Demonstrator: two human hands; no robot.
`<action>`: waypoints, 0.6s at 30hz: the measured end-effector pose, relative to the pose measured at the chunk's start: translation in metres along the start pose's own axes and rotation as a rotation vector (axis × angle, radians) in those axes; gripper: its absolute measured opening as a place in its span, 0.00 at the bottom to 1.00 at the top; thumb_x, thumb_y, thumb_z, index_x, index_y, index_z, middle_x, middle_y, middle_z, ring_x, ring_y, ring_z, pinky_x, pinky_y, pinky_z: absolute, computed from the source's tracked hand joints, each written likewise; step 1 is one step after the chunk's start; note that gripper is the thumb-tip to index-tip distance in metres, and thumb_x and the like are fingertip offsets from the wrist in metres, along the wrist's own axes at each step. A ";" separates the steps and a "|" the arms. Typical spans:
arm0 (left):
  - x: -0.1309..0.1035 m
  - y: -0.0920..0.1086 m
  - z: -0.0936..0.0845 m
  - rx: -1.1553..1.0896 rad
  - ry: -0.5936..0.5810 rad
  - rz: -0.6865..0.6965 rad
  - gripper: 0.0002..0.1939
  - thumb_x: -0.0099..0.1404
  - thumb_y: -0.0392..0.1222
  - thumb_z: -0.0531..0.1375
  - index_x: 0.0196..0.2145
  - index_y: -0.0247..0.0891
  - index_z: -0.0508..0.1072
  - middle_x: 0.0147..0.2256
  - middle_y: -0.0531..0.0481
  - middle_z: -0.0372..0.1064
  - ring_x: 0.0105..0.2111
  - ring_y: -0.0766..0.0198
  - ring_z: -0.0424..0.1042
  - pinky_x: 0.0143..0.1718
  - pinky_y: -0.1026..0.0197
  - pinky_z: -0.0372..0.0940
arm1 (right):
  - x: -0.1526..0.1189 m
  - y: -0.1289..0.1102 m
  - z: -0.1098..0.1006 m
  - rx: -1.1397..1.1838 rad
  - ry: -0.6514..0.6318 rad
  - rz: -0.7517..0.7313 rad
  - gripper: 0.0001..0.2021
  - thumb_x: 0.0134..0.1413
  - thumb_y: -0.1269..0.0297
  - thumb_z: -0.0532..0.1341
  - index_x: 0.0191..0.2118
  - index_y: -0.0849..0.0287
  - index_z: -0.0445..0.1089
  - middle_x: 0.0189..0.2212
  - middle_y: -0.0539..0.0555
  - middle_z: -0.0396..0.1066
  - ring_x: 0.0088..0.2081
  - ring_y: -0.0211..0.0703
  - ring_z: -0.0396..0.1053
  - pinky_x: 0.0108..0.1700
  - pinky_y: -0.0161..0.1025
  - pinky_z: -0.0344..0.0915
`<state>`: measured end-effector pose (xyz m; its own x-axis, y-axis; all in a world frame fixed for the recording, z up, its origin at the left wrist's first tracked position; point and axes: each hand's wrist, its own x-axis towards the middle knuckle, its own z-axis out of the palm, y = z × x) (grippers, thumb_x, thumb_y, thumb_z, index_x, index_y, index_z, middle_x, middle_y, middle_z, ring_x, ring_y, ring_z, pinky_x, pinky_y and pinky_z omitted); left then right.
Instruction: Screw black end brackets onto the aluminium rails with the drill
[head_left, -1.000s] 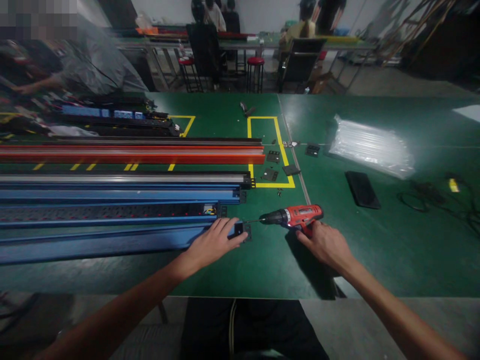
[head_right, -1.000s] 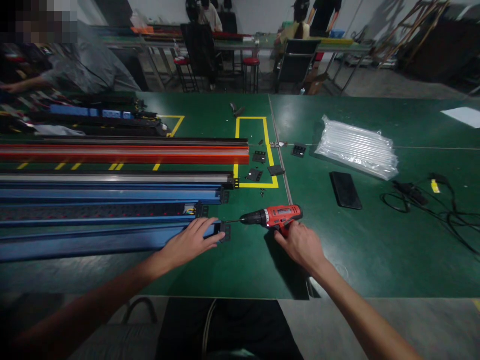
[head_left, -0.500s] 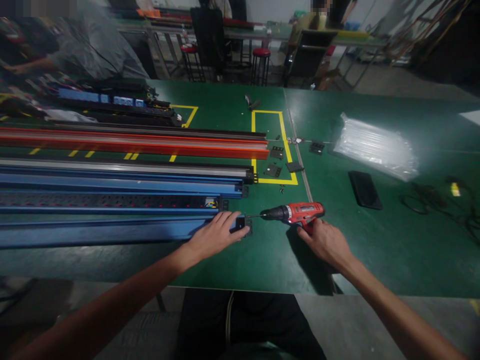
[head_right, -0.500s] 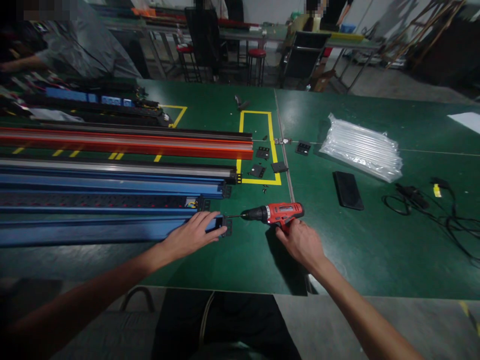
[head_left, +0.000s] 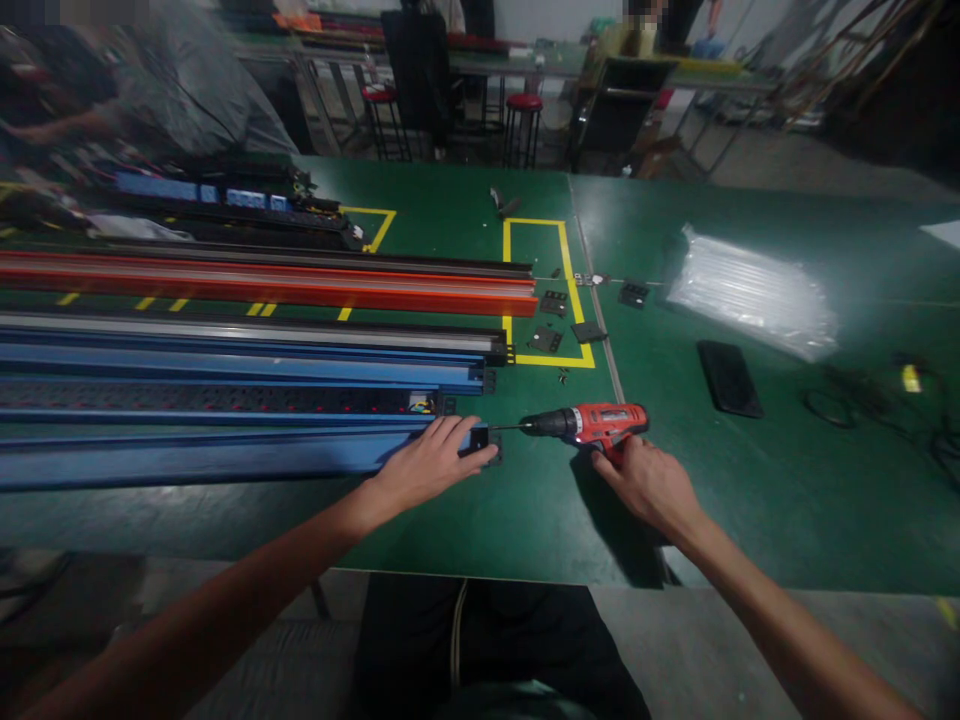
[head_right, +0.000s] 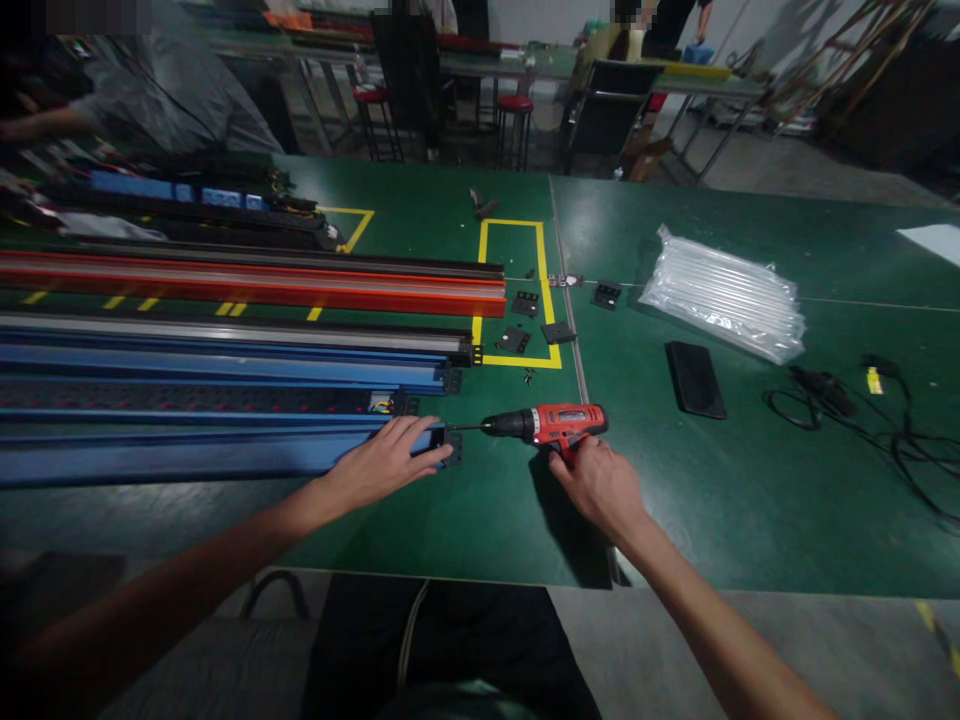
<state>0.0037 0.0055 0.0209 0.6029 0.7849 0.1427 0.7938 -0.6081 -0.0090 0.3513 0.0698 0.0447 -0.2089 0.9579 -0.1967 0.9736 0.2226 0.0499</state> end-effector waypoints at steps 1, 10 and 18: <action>0.001 -0.001 0.000 -0.001 0.000 -0.006 0.21 0.74 0.46 0.59 0.63 0.50 0.66 0.62 0.36 0.62 0.58 0.47 0.66 0.57 0.44 0.64 | 0.000 0.000 0.000 -0.001 0.003 -0.001 0.24 0.67 0.44 0.51 0.41 0.63 0.69 0.34 0.68 0.77 0.34 0.58 0.77 0.35 0.45 0.65; 0.003 -0.004 0.002 0.058 0.007 0.013 0.22 0.73 0.47 0.60 0.63 0.50 0.66 0.59 0.37 0.62 0.56 0.49 0.66 0.55 0.47 0.65 | -0.002 0.000 0.010 0.030 0.109 -0.031 0.31 0.65 0.38 0.48 0.40 0.65 0.71 0.31 0.68 0.76 0.32 0.58 0.76 0.33 0.46 0.65; 0.002 -0.004 0.006 0.089 0.087 0.008 0.24 0.75 0.50 0.57 0.65 0.47 0.63 0.58 0.37 0.64 0.53 0.51 0.68 0.52 0.49 0.65 | 0.003 0.011 0.013 0.231 0.064 -0.017 0.25 0.57 0.43 0.58 0.44 0.64 0.71 0.37 0.68 0.78 0.36 0.58 0.77 0.36 0.46 0.66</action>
<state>0.0025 0.0099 0.0155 0.6035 0.7643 0.2273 0.7950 -0.5987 -0.0978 0.3625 0.0726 0.0320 -0.2237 0.9656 -0.1326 0.9635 0.1986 -0.1797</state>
